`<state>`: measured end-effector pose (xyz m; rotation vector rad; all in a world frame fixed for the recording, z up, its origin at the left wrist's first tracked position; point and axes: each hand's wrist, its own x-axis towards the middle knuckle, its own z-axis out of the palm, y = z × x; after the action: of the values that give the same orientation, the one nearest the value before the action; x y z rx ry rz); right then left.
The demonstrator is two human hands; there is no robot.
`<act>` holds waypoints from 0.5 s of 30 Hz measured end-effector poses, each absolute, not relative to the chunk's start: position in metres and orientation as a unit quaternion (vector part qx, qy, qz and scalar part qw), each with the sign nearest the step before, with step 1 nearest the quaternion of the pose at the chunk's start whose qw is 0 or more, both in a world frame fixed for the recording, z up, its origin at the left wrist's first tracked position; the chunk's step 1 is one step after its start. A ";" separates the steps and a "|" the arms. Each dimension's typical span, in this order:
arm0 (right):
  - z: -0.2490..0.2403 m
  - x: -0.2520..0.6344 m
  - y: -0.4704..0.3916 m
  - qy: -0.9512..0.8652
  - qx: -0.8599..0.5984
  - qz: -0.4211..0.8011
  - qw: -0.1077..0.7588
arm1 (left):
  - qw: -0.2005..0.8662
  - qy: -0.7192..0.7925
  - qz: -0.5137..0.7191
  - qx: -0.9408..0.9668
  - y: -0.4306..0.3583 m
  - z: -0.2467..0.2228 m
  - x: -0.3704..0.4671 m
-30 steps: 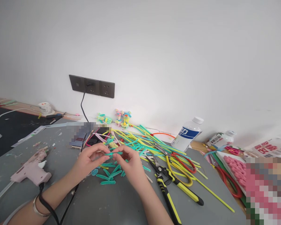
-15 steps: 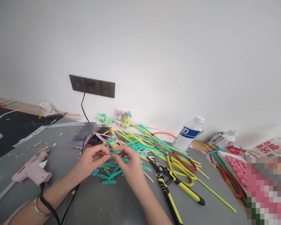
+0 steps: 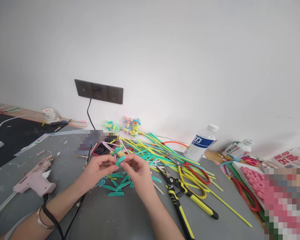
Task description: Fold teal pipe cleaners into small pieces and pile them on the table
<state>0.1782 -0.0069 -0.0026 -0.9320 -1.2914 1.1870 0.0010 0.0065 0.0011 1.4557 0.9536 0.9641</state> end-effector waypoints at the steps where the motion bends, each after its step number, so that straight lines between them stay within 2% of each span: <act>1: -0.003 0.178 -0.007 -0.551 -0.396 0.493 0.544 | 0.547 0.399 0.405 0.614 0.007 0.001 0.001; 15: 0.000 0.176 -0.012 -0.648 -0.445 0.380 0.487 | 0.490 0.405 0.382 0.671 0.005 0.002 0.001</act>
<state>0.1761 -0.0124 -0.0003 -1.0832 -1.5761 0.9253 0.0012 0.0046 0.0020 1.6297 0.9840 0.9272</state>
